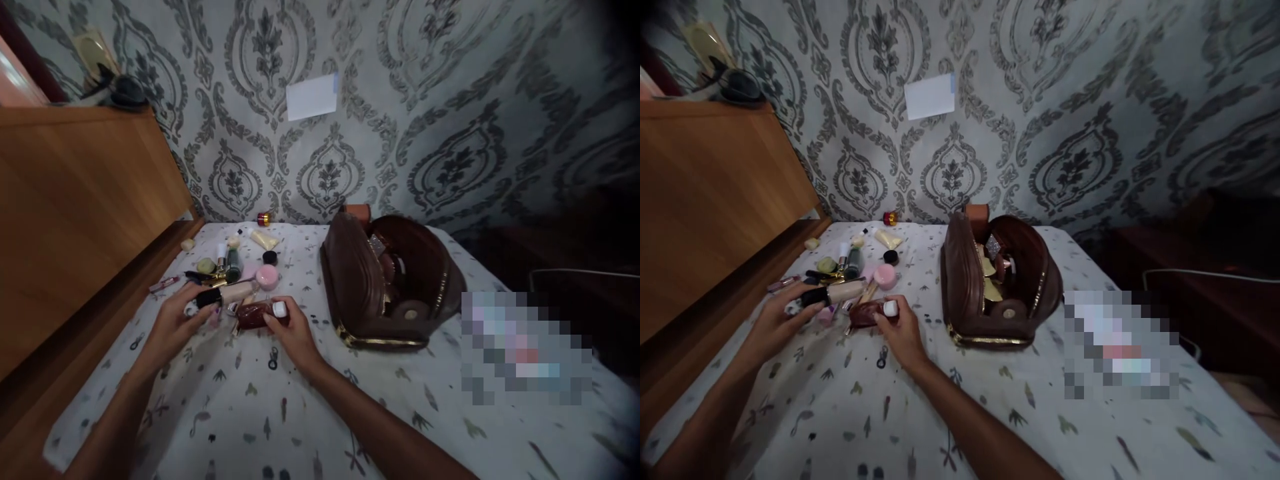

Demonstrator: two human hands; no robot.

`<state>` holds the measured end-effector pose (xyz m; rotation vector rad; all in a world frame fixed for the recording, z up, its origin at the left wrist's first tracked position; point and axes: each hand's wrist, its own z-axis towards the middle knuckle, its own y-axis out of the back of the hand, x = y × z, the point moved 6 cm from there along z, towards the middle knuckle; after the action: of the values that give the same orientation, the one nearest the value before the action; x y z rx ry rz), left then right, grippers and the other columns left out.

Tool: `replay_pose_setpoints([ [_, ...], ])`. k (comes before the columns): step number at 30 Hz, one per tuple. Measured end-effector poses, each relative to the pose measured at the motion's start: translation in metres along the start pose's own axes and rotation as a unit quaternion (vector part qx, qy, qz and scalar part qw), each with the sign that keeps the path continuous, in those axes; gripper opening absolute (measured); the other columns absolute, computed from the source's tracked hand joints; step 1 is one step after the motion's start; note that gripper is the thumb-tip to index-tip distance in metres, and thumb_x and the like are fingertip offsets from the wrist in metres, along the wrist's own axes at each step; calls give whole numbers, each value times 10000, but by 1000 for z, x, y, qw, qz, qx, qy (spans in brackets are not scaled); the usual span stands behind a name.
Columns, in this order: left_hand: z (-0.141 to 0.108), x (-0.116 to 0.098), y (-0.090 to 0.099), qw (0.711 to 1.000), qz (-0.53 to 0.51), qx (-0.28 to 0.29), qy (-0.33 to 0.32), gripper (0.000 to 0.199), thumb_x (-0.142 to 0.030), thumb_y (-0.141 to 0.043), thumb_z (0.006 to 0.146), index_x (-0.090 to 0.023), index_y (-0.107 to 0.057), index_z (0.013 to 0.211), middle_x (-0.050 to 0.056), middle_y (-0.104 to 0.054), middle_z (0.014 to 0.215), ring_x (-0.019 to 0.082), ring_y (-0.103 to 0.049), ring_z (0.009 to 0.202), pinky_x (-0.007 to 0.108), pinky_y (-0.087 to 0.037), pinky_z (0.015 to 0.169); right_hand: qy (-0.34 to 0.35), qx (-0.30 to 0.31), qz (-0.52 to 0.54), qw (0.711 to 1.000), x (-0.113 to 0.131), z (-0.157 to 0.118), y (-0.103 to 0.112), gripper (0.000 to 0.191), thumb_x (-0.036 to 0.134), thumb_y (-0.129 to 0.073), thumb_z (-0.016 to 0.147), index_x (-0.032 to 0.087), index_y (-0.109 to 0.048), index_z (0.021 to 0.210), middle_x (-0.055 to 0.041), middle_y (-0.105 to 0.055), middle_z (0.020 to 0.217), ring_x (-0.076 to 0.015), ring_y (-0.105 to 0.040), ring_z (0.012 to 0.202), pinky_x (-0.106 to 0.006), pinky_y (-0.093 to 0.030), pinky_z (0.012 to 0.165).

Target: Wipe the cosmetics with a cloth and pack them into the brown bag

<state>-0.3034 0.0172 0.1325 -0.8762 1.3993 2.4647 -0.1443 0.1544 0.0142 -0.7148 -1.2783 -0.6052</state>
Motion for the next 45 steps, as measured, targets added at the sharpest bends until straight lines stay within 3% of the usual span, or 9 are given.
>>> replay_pose_setpoints([
  [6, 25, -32, -20, 997, 35, 56, -30, 263, -425, -584, 864, -204, -683, 965, 46, -644, 926, 210, -608, 873, 284, -458, 736, -1, -5, 10, 1000, 6, 0, 1, 282, 315, -675, 729, 205, -554, 958, 18, -585, 805, -146, -540, 688, -245, -471, 605],
  [13, 63, -31, -35, 986, 97, 128, -49, 380, -547, -571, 835, -183, -675, 865, 34, -625, 832, 223, -603, 815, 313, -427, 733, 0, 12, 38, 999, 8, 1, -3, 258, 315, -690, 724, 200, -527, 888, 29, -571, 794, -139, -536, 717, -247, -459, 672],
  [17, 91, -30, -60, 977, 112, 179, -36, 459, -599, -570, 804, -168, -691, 904, 60, -678, 912, 242, -620, 845, 320, -428, 746, -4, -4, 66, 998, 1, 4, -1, 262, 359, -681, 744, 202, -522, 880, 17, -567, 788, -134, -517, 694, -222, -436, 593],
  [20, 103, -31, -88, 969, 111, 219, -41, 451, -587, -545, 812, -168, -701, 868, 54, -693, 841, 241, -627, 799, 309, -427, 707, -11, -23, 70, 997, -3, 4, 1, 277, 396, -673, 760, 200, -526, 889, 4, -575, 802, -137, -518, 702, -213, -423, 563],
  [26, 101, -26, -121, 976, 105, 186, -47, 493, -599, -503, 811, -183, -671, 1015, 94, -715, 1015, 284, -635, 981, 329, -444, 820, 1, -40, 58, 998, 0, 1, 2, 246, 366, -669, 735, 210, -530, 864, 24, -556, 748, -130, -492, 657, -216, -418, 562],
  [28, 97, -20, -128, 974, 110, 194, -43, 459, -576, -449, 838, -200, -653, 1002, 71, -718, 921, 273, -649, 892, 333, -447, 770, -3, -44, 68, 997, 1, 1, 2, 237, 345, -670, 726, 209, -532, 863, 22, -565, 762, -128, -499, 667, -220, -429, 583],
  [36, 84, -20, -131, 975, 99, 198, -32, 406, -587, -453, 835, -236, -616, 956, 51, -720, 982, 268, -656, 938, 329, -453, 817, 3, -63, 59, 996, 12, -1, 7, 197, 291, -664, 703, 206, -554, 844, 46, -549, 697, -109, -472, 596, -210, -409, 551],
  [42, 82, -37, -134, 941, 180, 268, -104, 356, -484, -434, 868, -235, -667, 972, 90, -707, 1054, 299, -670, 970, 356, -465, 777, 6, -67, -49, 997, 22, -9, 8, 223, 247, -651, 725, 219, -577, 934, 30, -612, 739, -149, -558, 639, -249, -465, 602],
  [45, 80, -40, -141, 913, 253, 293, -126, 268, -364, -502, 820, -214, -683, 951, 128, -720, 1015, 326, -675, 973, 371, -469, 749, 16, -72, -176, 982, 26, -15, 8, 242, 218, -668, 727, 215, -586, 955, -10, -646, 844, -203, -610, 769, -328, -503, 739],
])
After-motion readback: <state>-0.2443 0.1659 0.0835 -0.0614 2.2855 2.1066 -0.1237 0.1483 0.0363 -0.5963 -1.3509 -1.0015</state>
